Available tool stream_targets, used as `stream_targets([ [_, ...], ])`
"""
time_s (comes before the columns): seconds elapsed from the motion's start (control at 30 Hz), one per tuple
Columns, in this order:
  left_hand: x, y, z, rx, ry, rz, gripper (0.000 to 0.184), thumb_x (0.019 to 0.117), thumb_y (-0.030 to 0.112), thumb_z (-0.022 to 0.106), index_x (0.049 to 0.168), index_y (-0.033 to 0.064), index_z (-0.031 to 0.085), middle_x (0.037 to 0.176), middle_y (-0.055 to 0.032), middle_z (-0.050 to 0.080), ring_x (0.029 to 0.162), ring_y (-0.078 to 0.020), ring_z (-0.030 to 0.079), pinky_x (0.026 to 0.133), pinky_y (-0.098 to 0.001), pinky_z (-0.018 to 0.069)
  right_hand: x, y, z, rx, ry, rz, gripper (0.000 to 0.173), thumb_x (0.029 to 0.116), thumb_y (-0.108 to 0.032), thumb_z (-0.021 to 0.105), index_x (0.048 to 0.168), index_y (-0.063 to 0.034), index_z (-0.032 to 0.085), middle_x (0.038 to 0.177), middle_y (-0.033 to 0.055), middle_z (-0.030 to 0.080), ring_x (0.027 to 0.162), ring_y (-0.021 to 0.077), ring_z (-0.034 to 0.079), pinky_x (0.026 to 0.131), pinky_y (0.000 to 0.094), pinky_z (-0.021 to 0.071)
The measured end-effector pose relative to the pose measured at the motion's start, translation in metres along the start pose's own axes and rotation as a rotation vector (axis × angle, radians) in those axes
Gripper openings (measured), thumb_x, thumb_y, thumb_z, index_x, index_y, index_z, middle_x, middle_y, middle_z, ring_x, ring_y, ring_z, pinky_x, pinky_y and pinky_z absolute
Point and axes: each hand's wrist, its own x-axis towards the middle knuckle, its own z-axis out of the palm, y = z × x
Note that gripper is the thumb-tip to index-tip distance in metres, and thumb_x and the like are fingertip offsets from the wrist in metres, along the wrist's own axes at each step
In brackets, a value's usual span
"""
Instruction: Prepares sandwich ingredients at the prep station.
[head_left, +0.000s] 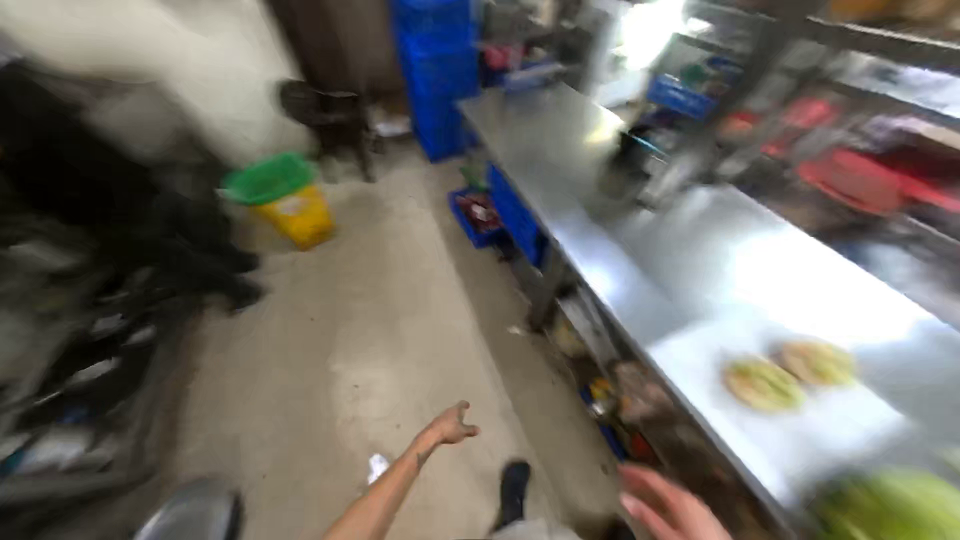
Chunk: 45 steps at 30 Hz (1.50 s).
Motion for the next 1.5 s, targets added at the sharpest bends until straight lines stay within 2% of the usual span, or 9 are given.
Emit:
stream_targets([
  [0.33, -0.082, 0.336, 0.211, 0.277, -0.339, 0.854, 0.048, 0.0993, 0.025, 0.069, 0.142, 0.0076, 0.055, 0.129, -0.0136, 0.066, 0.112, -0.0252, 0.069, 0.095, -0.0469, 0.0587, -0.123, 0.081, -0.015, 0.372, 0.406, 0.262, 0.044, 0.1027, -0.037, 0.061, 0.140, -0.0140, 0.061, 0.129, 0.0063, 0.068, 0.110, 0.0178, 0.069, 0.098, 0.0414, 0.0569],
  [0.47, -0.087, 0.462, 0.292, 0.318, -0.359, 0.918, 0.080, 0.0888, 0.034, 0.081, 0.154, 0.0095, 0.041, 0.149, -0.0195, 0.051, 0.127, -0.0356, 0.059, 0.102, -0.0554, 0.0527, -0.174, 0.139, -0.029, 0.492, 0.813, 0.409, 0.044, 0.0983, -0.032, 0.069, 0.137, -0.0129, 0.061, 0.121, 0.0071, 0.070, 0.096, 0.0196, 0.072, 0.084, 0.0434, 0.0621],
  [0.57, -0.055, 0.533, 0.347, 0.392, -0.331, 0.808, 0.110, 0.0762, 0.049, 0.088, 0.161, 0.0131, 0.029, 0.157, -0.0268, 0.038, 0.138, -0.0444, 0.046, 0.108, -0.0637, 0.0437, -0.190, 0.186, -0.033, 0.812, 1.017, 0.566, 0.057, 0.0982, -0.030, 0.071, 0.145, -0.0097, 0.045, 0.123, 0.0167, 0.064, 0.091, 0.0300, 0.072, 0.073, 0.0508, 0.0639],
  [0.63, -0.043, 0.562, 0.373, 0.520, -0.379, 0.611, 0.119, 0.0746, 0.054, 0.088, 0.165, 0.0246, 0.016, 0.158, -0.0276, 0.035, 0.135, -0.0508, 0.047, 0.096, -0.0724, 0.0463, -0.193, 0.210, -0.031, 1.121, 1.015, 0.611, 0.065, 0.0988, -0.030, 0.070, 0.152, -0.0137, 0.035, 0.131, 0.0181, 0.059, 0.099, 0.0356, 0.071, 0.073, 0.0556, 0.0631],
  [0.87, -0.011, 0.562, 0.422, 0.741, -0.189, 0.448, 0.143, 0.0616, 0.049, 0.097, 0.166, 0.0211, 0.004, 0.157, -0.0359, 0.028, 0.125, -0.0548, 0.053, 0.092, -0.0695, 0.0517, -0.171, 0.238, -0.057, 1.375, 0.737, 0.553, 0.087, 0.0974, -0.032, 0.072, 0.162, -0.0212, 0.015, 0.138, 0.0213, 0.056, 0.109, 0.0395, 0.068, 0.080, 0.0586, 0.0614],
  [1.03, 0.008, 0.542, 0.431, 0.650, -0.227, 0.582, 0.102, 0.0719, 0.027, 0.093, 0.154, 0.0076, 0.035, 0.135, -0.0263, 0.060, 0.122, -0.0414, 0.061, 0.101, -0.0616, 0.0510, -0.158, 0.255, -0.052, 1.333, 0.750, 0.486, 0.095, 0.0900, -0.049, 0.076, 0.162, -0.0326, 0.017, 0.147, 0.0204, 0.052, 0.111, 0.0447, 0.064, 0.077, 0.0645, 0.0576],
  [1.23, 0.019, 0.543, 0.428, 0.579, -0.312, 0.645, 0.069, 0.0829, 0.017, 0.083, 0.143, 0.0037, 0.051, 0.130, -0.0242, 0.063, 0.121, -0.0385, 0.062, 0.102, -0.0611, 0.0502, -0.153, 0.254, -0.065, 1.116, 0.870, 0.508, 0.085, 0.0925, -0.046, 0.074, 0.161, -0.0263, 0.028, 0.146, 0.0207, 0.054, 0.111, 0.0429, 0.065, 0.080, 0.0620, 0.0573],
  [1.37, 0.014, 0.540, 0.425, 0.282, -0.450, 0.677, 0.057, 0.0856, 0.000, 0.075, 0.138, 0.0015, 0.051, 0.123, -0.0214, 0.065, 0.112, -0.0305, 0.066, 0.096, -0.0512, 0.0556, -0.139, 0.234, -0.103, 1.087, 1.002, 0.623, 0.079, 0.0937, -0.049, 0.072, 0.157, -0.0188, 0.034, 0.143, 0.0236, 0.052, 0.109, 0.0422, 0.063, 0.078, 0.0599, 0.0570],
  [1.5, -0.004, 0.529, 0.427, 0.090, -0.454, 0.574, 0.056, 0.0937, 0.001, 0.068, 0.143, -0.0006, 0.043, 0.129, -0.0222, 0.060, 0.114, -0.0279, 0.063, 0.097, -0.0460, 0.0549, -0.111, 0.225, -0.110, 1.049, 1.166, 0.646, 0.095, 0.0906, -0.045, 0.076, 0.164, -0.0180, 0.022, 0.159, 0.0235, 0.037, 0.135, 0.0416, 0.050, 0.102, 0.0606, 0.0470],
])
